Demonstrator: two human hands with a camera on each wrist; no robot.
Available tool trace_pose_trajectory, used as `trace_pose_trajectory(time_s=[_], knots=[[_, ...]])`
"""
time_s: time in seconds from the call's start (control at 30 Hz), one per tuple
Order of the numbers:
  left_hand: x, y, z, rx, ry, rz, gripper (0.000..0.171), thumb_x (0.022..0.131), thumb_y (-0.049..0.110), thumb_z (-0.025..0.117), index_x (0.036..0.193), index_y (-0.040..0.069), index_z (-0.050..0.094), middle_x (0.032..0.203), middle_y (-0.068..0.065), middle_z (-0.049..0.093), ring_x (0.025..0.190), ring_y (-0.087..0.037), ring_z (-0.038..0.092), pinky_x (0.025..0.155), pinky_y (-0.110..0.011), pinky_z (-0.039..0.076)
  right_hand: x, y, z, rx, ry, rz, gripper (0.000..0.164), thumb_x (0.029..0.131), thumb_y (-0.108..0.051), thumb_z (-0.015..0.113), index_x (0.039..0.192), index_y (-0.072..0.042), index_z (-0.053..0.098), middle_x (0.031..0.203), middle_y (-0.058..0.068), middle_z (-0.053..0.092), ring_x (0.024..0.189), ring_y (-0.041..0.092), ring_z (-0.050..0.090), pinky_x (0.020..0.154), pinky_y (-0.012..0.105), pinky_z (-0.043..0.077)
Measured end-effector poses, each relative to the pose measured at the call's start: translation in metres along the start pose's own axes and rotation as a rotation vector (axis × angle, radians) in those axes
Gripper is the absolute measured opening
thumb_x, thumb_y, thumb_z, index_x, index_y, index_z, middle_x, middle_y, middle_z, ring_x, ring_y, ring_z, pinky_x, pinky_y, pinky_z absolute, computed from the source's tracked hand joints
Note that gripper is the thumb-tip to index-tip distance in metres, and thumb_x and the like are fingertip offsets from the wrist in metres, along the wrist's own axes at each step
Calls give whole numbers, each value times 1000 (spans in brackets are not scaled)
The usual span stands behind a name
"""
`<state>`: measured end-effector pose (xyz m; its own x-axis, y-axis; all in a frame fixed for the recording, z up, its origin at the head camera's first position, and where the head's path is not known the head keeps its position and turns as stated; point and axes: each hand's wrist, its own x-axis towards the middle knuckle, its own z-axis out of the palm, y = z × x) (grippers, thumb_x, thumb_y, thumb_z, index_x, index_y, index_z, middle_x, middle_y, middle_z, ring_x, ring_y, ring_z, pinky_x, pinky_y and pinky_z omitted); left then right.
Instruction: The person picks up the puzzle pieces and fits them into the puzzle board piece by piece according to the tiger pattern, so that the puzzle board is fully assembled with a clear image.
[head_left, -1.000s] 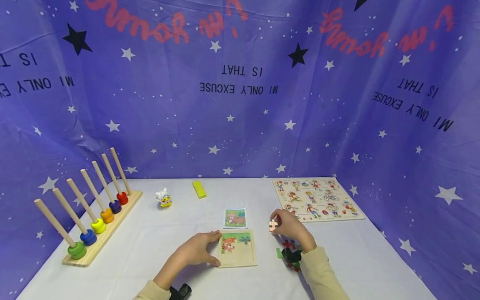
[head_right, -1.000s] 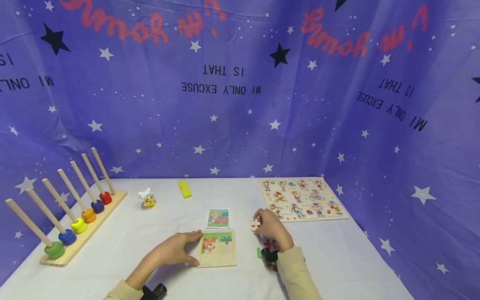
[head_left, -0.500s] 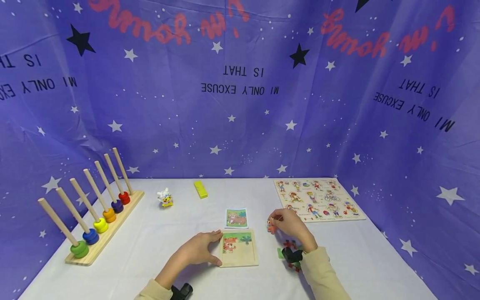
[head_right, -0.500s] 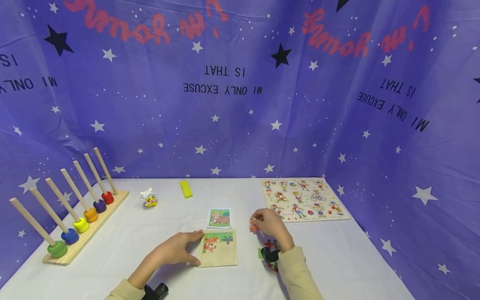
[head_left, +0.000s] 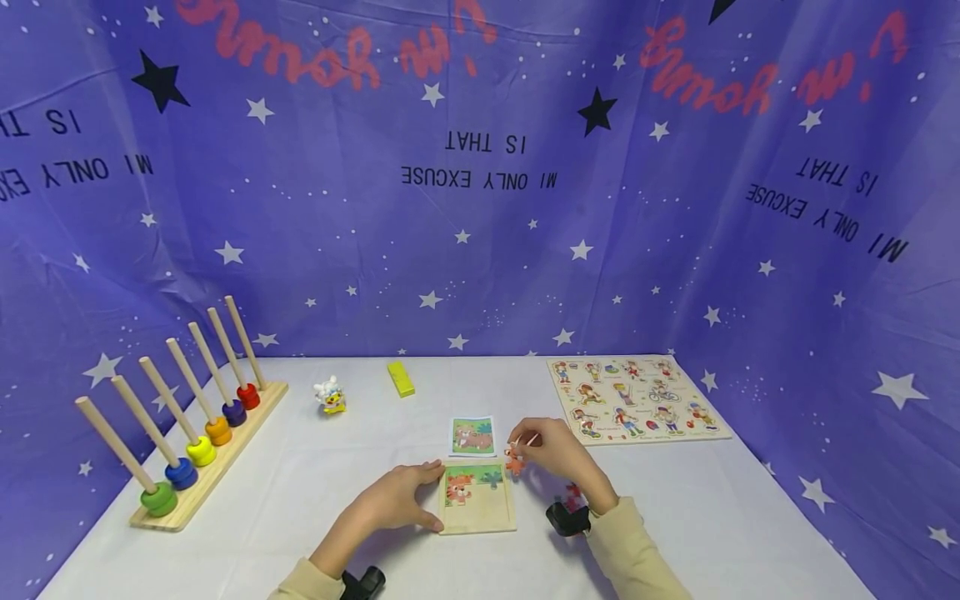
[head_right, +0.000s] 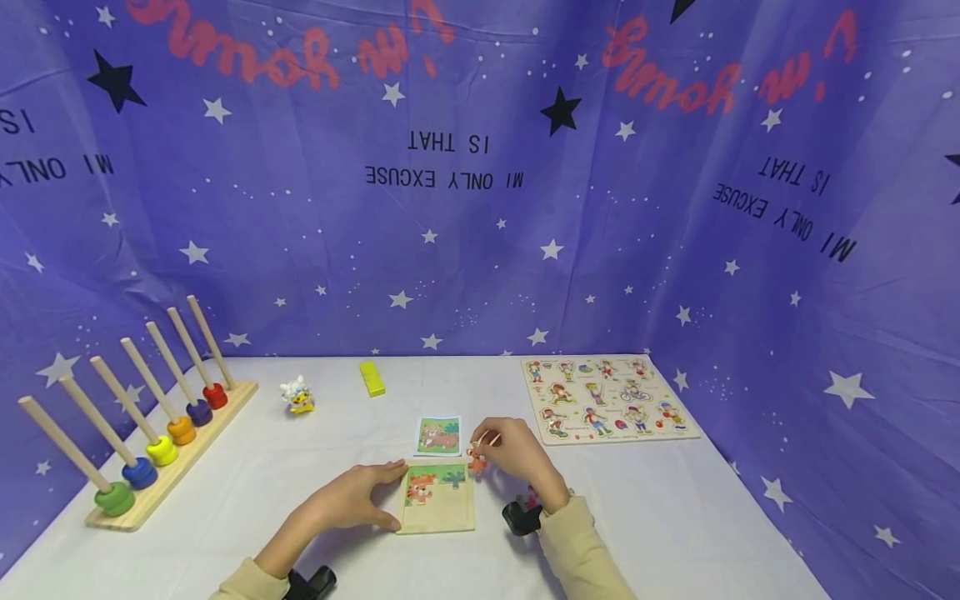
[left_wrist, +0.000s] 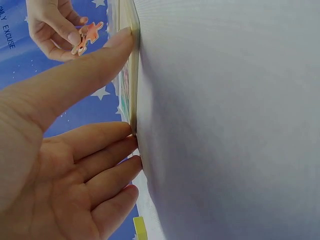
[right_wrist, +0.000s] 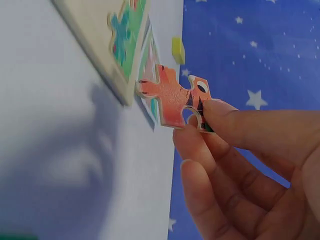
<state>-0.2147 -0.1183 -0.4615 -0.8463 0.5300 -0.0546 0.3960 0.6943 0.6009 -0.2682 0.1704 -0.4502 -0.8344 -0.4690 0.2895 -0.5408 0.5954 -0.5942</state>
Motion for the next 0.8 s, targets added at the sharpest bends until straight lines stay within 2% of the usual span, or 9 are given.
trace_pose_trajectory(time_s=[0.27,0.53,0.8], knots=[[-1,0,0,5,2,7,85,67,33,86,134,-6,51,143,-21,46,130,-45,41,107,-59,32,1,-12,15,27,-94,-27,12,87,-1,68,95,-9,72,79,-3,67,64,4,58,60,22,51],[1,-2,0,14,5,20,86,66,33,86,134,-7,51,142,-21,47,129,-44,43,106,-58,33,2,-24,31,111,-182,-46,10,88,1,67,96,-4,71,79,2,67,61,5,58,54,20,50],[2,-2,1,12,-1,6,86,66,35,86,134,-5,52,142,-20,47,130,-43,43,106,-57,34,2,-26,44,136,-205,-17,13,85,2,69,96,-5,71,76,1,65,56,1,55,50,18,48]])
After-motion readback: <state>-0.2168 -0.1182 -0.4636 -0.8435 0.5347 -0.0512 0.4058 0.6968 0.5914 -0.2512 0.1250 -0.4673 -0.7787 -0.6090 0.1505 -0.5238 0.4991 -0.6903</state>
